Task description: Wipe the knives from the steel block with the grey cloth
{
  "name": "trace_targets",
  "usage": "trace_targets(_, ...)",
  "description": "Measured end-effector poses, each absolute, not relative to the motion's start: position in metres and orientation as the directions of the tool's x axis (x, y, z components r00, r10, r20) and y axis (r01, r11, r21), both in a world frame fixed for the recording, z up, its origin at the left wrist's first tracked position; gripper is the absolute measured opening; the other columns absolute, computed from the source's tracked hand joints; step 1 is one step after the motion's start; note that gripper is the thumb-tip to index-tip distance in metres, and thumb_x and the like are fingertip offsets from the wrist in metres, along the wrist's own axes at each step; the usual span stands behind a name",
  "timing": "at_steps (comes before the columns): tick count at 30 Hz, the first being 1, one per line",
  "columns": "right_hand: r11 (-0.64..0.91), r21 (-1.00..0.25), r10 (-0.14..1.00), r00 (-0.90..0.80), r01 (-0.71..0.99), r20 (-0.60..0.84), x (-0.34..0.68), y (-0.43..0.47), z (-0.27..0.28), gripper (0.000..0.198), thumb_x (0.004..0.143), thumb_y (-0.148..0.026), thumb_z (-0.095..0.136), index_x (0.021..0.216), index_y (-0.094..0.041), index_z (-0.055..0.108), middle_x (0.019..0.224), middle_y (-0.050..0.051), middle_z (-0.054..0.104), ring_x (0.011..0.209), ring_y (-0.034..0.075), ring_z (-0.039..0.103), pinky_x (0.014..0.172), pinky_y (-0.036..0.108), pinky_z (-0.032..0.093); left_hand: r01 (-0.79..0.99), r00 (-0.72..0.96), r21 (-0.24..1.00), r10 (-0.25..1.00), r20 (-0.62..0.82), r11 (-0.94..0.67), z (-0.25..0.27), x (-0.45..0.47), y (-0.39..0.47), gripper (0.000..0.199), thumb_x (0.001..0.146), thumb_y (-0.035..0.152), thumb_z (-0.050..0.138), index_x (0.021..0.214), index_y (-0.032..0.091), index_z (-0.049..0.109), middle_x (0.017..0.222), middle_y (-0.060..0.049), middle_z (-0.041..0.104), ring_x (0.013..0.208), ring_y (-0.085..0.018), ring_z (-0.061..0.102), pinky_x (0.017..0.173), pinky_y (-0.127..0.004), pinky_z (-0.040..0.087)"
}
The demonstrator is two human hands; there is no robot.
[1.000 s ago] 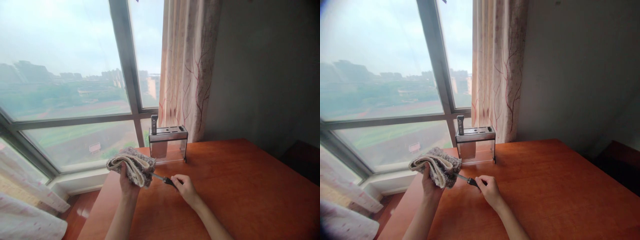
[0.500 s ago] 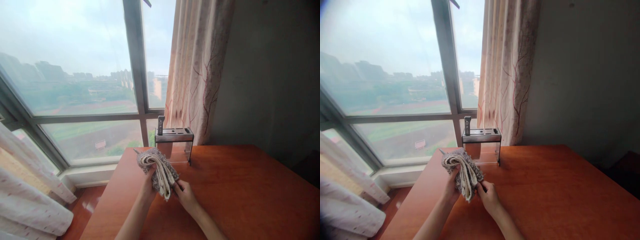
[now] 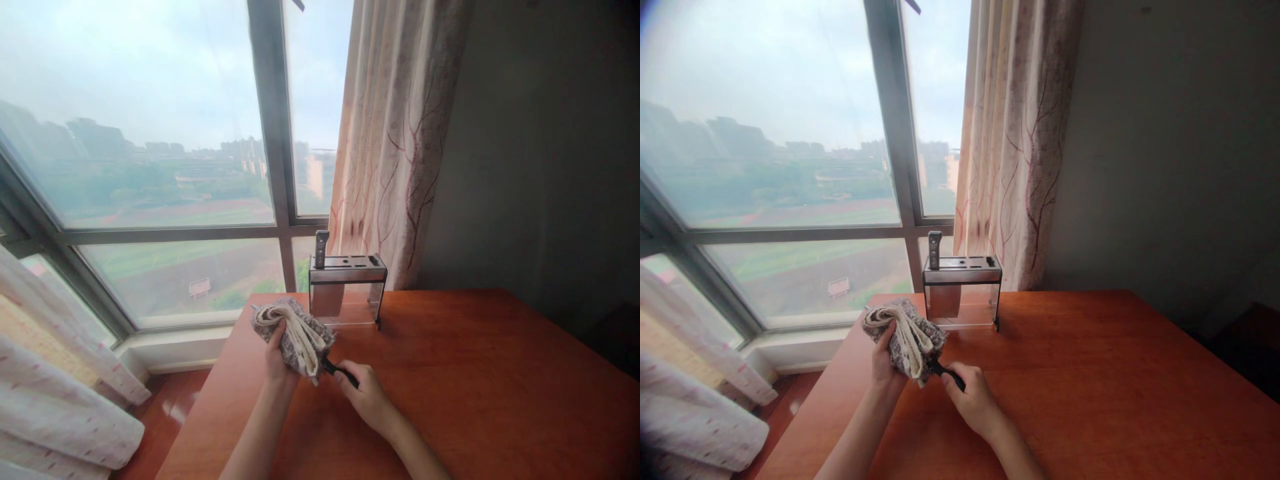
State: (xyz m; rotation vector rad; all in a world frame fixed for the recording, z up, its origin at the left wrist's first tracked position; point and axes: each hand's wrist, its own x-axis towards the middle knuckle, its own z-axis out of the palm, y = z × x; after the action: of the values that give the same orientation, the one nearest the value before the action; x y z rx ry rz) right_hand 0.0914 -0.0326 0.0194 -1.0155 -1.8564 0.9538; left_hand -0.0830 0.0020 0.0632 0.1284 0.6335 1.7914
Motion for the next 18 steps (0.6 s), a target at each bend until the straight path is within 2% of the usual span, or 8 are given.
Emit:
trace_targets(5,0.404,-0.880,0.878,-0.374,0.250,0.297,0.094,-0.031,0.019,0.027,0.090,-0.034,0.049,0.090,-0.017,0.070,0.079,0.004,0.069,0.074,0.019,0.062,0.067,0.026,0.044,-0.840,-0.427,0.436,0.889,-0.163,-0.323,0.068,-0.110,0.006,0.018,0.086,0.019,0.053,0.096,0.016,0.067,0.082,-0.003,0.074,0.074,-0.017,0.070,0.076,-0.030,0.056)
trace_targets(8,0.400,-0.886,0.883,-0.360,0.236,0.302,0.095,-0.031,0.018,0.028,0.090,-0.035,0.050,0.088,-0.017,0.071,0.077,0.004,0.069,0.075,0.020,0.063,0.070,0.027,0.045,-0.828,-0.473,0.411,0.869,-0.145,-0.382,0.068,-0.120,0.008,0.022,0.088,0.020,0.050,0.101,0.017,0.067,0.085,-0.003,0.074,0.076,-0.017,0.070,0.075,-0.030,0.056)
trace_targets(15,0.410,-0.880,0.866,-0.406,0.240,0.292,0.092,-0.031,0.014,0.034,0.091,-0.041,0.046,0.092,-0.018,0.071,0.077,0.004,0.069,0.069,0.019,0.061,0.064,0.027,0.044,-0.872,-0.386,0.391,0.906,-0.177,-0.295,0.060,-0.099,0.007,0.026,0.087,0.023,0.053,0.109,0.017,0.065,0.086,-0.004,0.074,0.077,-0.018,0.070,0.082,-0.033,0.054)
trace_targets(18,0.415,-0.873,0.870,-0.394,0.256,0.298,0.091,-0.032,0.013,0.036,0.091,-0.041,0.044,0.088,-0.017,0.071,0.071,0.003,0.067,0.064,0.018,0.059,0.061,0.026,0.042,-0.881,-0.345,0.406,0.916,-0.203,-0.242,0.059,-0.082,0.002,0.024,0.085,0.023,0.055,0.107,0.017,0.065,0.084,-0.003,0.074,0.073,-0.018,0.070,0.080,-0.032,0.055)
